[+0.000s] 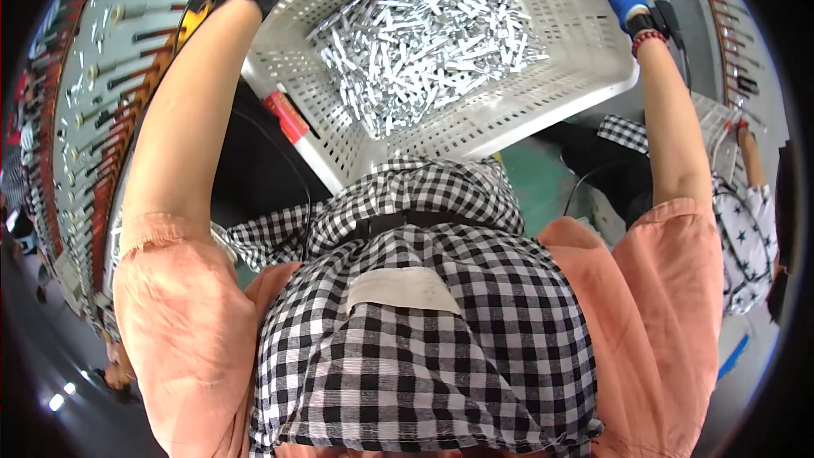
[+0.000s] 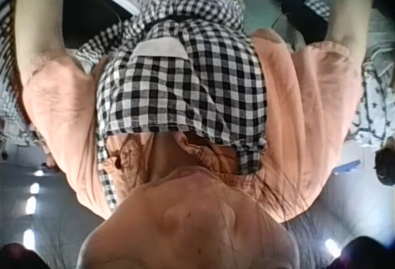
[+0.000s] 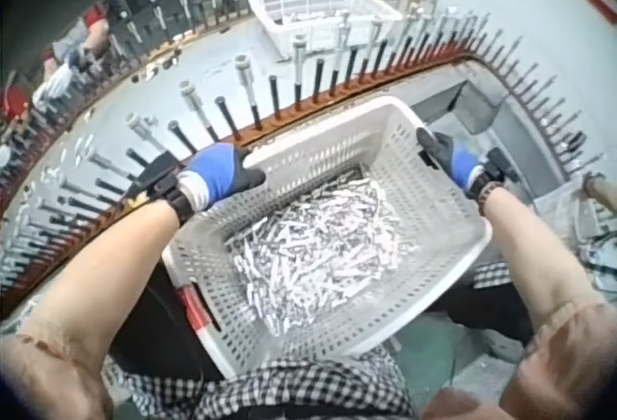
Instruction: The person picks up small metal components by hand from a plastic basket and places them onto a rotating conveyor belt.
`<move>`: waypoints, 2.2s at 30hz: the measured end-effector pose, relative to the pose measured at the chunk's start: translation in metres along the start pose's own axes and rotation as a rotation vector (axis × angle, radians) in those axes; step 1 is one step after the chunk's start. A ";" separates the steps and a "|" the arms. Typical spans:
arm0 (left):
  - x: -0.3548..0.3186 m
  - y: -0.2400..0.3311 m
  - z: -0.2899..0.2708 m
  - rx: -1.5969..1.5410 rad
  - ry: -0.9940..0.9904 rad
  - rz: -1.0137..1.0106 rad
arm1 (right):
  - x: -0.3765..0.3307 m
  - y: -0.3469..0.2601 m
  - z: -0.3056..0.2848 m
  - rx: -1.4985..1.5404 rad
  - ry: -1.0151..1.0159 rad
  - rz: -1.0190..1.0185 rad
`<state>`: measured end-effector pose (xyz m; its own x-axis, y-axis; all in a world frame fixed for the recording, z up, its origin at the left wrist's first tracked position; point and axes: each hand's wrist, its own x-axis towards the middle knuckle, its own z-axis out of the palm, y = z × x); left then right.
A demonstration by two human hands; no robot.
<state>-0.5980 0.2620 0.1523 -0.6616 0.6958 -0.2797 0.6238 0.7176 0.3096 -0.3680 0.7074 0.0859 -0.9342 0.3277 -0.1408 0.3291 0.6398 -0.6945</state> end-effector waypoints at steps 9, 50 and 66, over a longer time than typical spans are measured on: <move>-0.007 -0.041 -0.001 -0.272 -0.005 0.236 | -0.011 -0.047 0.006 0.007 -0.037 0.151; -0.012 0.029 -0.139 0.089 0.313 0.752 | -0.034 -0.093 -0.013 -0.241 0.211 0.216; 0.004 0.047 -0.109 -0.225 0.083 0.626 | -0.041 -0.084 -0.006 -0.155 0.208 0.170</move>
<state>-0.6164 0.2955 0.2645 -0.2387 0.9676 0.0828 0.8042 0.1492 0.5754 -0.3563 0.6443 0.1549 -0.8213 0.5637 -0.0873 0.5099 0.6568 -0.5555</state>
